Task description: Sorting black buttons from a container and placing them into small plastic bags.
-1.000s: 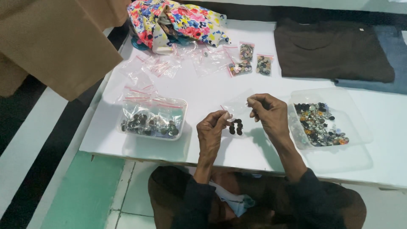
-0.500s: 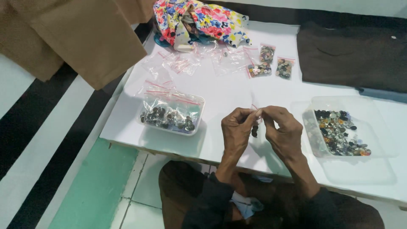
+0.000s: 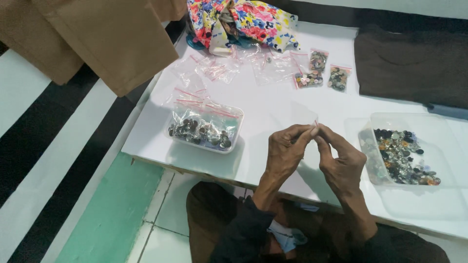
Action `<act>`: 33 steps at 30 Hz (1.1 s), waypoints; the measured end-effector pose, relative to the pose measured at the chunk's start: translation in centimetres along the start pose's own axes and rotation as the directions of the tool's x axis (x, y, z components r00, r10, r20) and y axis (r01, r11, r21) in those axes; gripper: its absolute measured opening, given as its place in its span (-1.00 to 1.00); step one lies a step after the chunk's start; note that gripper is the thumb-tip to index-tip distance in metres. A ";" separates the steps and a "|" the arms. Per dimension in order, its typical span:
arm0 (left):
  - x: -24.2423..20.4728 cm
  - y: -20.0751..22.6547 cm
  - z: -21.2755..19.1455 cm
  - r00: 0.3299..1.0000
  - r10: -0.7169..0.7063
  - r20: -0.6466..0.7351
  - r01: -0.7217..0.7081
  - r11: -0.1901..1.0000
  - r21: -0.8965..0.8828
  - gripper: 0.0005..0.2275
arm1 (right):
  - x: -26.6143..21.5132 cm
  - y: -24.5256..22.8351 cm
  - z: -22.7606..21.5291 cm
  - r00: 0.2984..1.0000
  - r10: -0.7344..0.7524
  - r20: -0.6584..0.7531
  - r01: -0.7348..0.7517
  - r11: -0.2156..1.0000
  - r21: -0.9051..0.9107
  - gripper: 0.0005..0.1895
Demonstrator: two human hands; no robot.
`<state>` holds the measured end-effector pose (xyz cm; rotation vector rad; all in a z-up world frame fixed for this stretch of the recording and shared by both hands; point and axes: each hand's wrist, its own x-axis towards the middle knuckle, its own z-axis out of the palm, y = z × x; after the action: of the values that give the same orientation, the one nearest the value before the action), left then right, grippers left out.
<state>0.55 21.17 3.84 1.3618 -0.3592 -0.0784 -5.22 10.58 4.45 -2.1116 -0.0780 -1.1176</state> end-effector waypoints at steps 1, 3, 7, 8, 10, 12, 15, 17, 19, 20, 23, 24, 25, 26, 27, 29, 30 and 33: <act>-0.1 0.1 0.0 1.000 0.002 -0.002 -0.002 1.000 0.001 -0.90 | -0.2 0.4 0.0 1.000 -0.002 0.000 0.002 1.000 0.002 -0.74; -0.4 0.2 0.1 0.997 0.060 0.057 -0.061 0.998 0.015 -0.88 | -0.9 1.1 0.1 1.000 -0.009 -0.030 0.007 0.998 -0.058 -0.69; -0.5 -1.3 0.3 0.999 0.038 0.028 -0.040 0.998 0.051 -0.86 | -2.0 1.3 0.6 0.997 0.040 -0.066 -0.045 0.996 -0.073 -0.70; -0.6 -1.0 0.4 0.999 0.031 0.012 -0.032 0.999 0.040 -0.87 | -2.0 1.1 0.6 0.994 0.074 -0.077 -0.079 0.994 -0.076 -0.72; -0.7 -0.6 0.7 1.000 0.023 0.012 -0.023 0.999 0.026 -0.87 | -1.9 1.0 0.4 0.989 0.110 -0.102 -0.120 0.989 -0.089 -0.73; -1.0 -0.4 0.7 0.999 0.034 -0.001 -0.034 0.997 0.066 -0.89 | -1.8 0.8 0.4 0.976 0.194 -0.100 -0.200 0.978 -0.053 -0.71; -1.2 0.2 0.8 0.983 0.181 -0.021 -0.173 0.965 0.195 -0.91 | -2.2 1.2 0.8 0.970 0.219 -0.111 -0.226 0.972 -0.062 -0.74; -1.2 -0.9 1.1 0.971 0.238 0.003 -0.230 0.934 0.273 -0.91 | -1.9 1.3 0.8 0.976 0.196 -0.092 -0.204 0.975 -0.089 -0.72; -1.0 -1.0 1.1 0.952 0.304 0.023 -0.293 0.890 0.349 -0.91 | -1.6 1.8 0.9 0.984 0.163 -0.069 -0.170 0.979 -0.110 -0.70; -1.0 -0.7 1.1 0.942 0.336 0.021 -0.318 0.869 0.380 -0.92 | -1.7 2.1 0.7 0.988 0.144 -0.054 -0.151 0.980 -0.134 -0.74; -0.7 -1.0 1.2 0.921 0.390 0.017 -0.353 0.813 0.463 -0.93 | -1.5 2.2 0.6 0.991 0.131 -0.031 -0.135 0.978 -0.159 -0.78; -0.6 -1.3 1.3 0.910 0.413 0.014 -0.360 0.776 0.518 -0.93 | -1.4 2.0 0.7 0.991 0.136 -0.021 -0.138 0.978 -0.157 -0.79; -0.7 -1.1 1.3 0.911 0.412 0.013 -0.359 0.778 0.516 -0.93 | -1.4 2.0 0.6 0.990 0.136 -0.019 -0.138 0.978 -0.159 -0.79; -0.7 -0.8 1.3 0.904 0.426 0.026 -0.376 0.766 0.522 -0.94 | -1.3 2.0 0.5 0.991 0.135 -0.014 -0.136 0.978 -0.157 -0.79; -0.7 -0.6 1.4 0.897 0.440 0.040 -0.393 0.753 0.528 -0.96 | -1.1 2.1 0.5 0.991 0.134 -0.010 -0.134 0.979 -0.154 -0.79; -0.7 -1.1 1.2 0.885 0.455 0.100 -0.423 0.696 0.580 -0.94 | -0.5 0.8 0.2 0.989 0.145 0.002 -0.144 0.983 -0.116 -0.75; -0.7 -1.3 1.2 0.871 0.466 0.155 -0.451 0.634 0.628 -0.91 | -0.2 0.2 0.1 0.988 0.152 0.020 -0.150 0.986 -0.073 -0.71; -0.6 -0.6 1.3 0.837 0.471 0.279 -0.483 0.396 0.781 -0.87 | 0.5 1.1 -0.6 0.985 0.165 0.045 -0.162 0.985 -0.061 -0.70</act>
<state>-0.32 20.00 3.33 2.1560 -0.8764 0.6751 -4.92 9.30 4.35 -2.1536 0.1040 -0.9807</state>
